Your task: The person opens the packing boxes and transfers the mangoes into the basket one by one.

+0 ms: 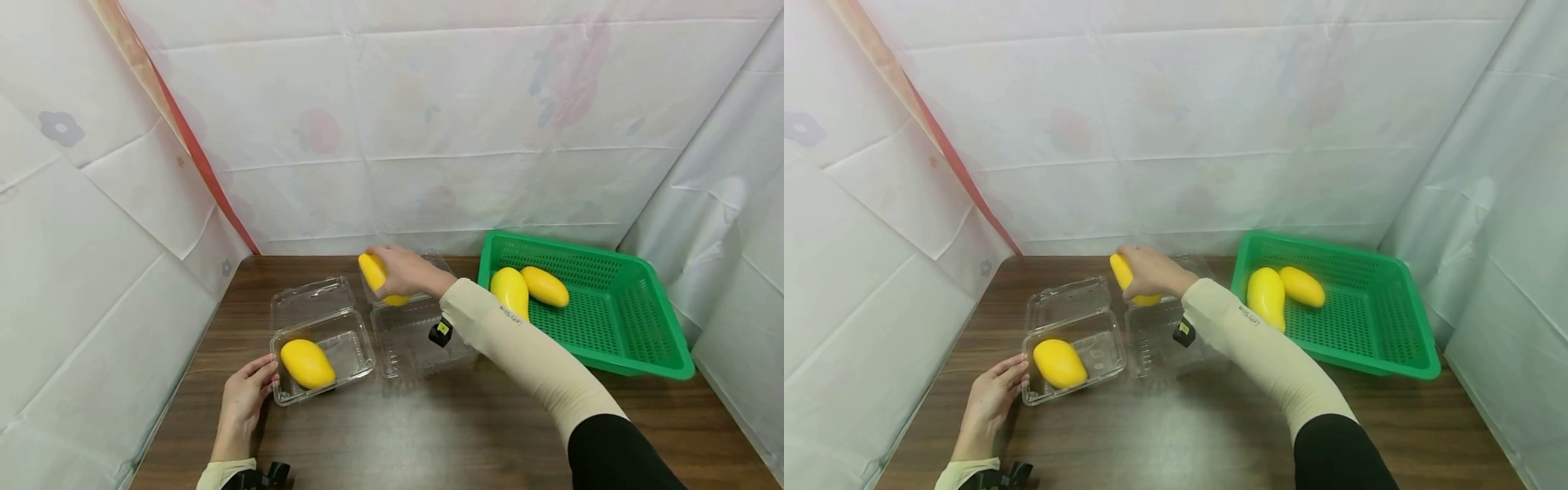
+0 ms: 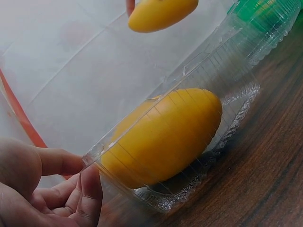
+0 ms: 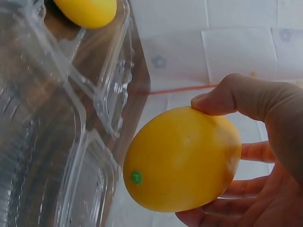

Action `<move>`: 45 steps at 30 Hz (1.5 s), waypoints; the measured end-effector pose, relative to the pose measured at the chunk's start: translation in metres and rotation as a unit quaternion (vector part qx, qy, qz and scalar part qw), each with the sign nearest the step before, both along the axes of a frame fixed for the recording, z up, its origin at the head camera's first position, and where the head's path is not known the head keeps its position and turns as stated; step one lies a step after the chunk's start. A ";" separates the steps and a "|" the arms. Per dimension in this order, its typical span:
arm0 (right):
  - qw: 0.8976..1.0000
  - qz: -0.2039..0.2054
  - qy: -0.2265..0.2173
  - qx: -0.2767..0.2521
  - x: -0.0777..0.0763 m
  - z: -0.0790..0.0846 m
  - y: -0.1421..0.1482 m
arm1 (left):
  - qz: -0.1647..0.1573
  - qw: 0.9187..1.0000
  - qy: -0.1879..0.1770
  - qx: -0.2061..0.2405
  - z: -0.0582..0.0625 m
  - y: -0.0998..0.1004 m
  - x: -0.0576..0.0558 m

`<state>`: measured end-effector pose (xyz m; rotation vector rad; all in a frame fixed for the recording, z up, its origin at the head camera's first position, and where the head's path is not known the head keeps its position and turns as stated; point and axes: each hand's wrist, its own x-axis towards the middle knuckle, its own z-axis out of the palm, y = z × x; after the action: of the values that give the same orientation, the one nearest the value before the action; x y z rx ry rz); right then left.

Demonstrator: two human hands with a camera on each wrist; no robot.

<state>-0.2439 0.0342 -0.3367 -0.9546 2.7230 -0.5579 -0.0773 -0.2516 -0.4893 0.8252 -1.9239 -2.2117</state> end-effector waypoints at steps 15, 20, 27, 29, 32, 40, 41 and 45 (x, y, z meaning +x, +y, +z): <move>0.999 -0.046 -0.012 -0.011 -0.012 0.007 0.043 | -0.009 0.998 -0.019 -0.066 0.000 0.001 -0.002; 0.999 -0.049 -0.012 -0.014 -0.015 0.010 0.051 | -0.005 0.992 -0.022 -0.121 0.000 0.002 -0.002; 0.998 -0.057 -0.013 -0.013 -0.018 0.014 0.067 | -0.022 0.987 -0.026 -0.155 0.003 0.003 -0.004; 0.998 -0.060 -0.011 -0.011 -0.020 0.013 0.072 | -0.024 0.987 -0.021 -0.158 0.002 0.002 -0.004; 0.998 -0.067 -0.007 -0.004 -0.021 0.014 0.080 | -0.020 0.988 -0.009 -0.150 0.002 0.001 -0.005; 0.997 -0.072 0.008 0.017 -0.025 0.022 0.096 | -0.037 0.989 -0.031 -0.139 0.003 -0.001 -0.003; 0.997 -0.072 0.009 0.018 -0.026 0.024 0.099 | -0.038 0.990 -0.034 -0.135 0.003 -0.001 -0.003; 0.997 -0.079 0.013 0.018 -0.028 0.029 0.111 | -0.037 0.990 -0.037 -0.129 0.004 0.000 -0.001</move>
<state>-0.2717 0.1451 -0.3080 -0.7463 2.8383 -0.5251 -0.0782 -0.2516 -0.4855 0.8160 -2.2481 -1.9371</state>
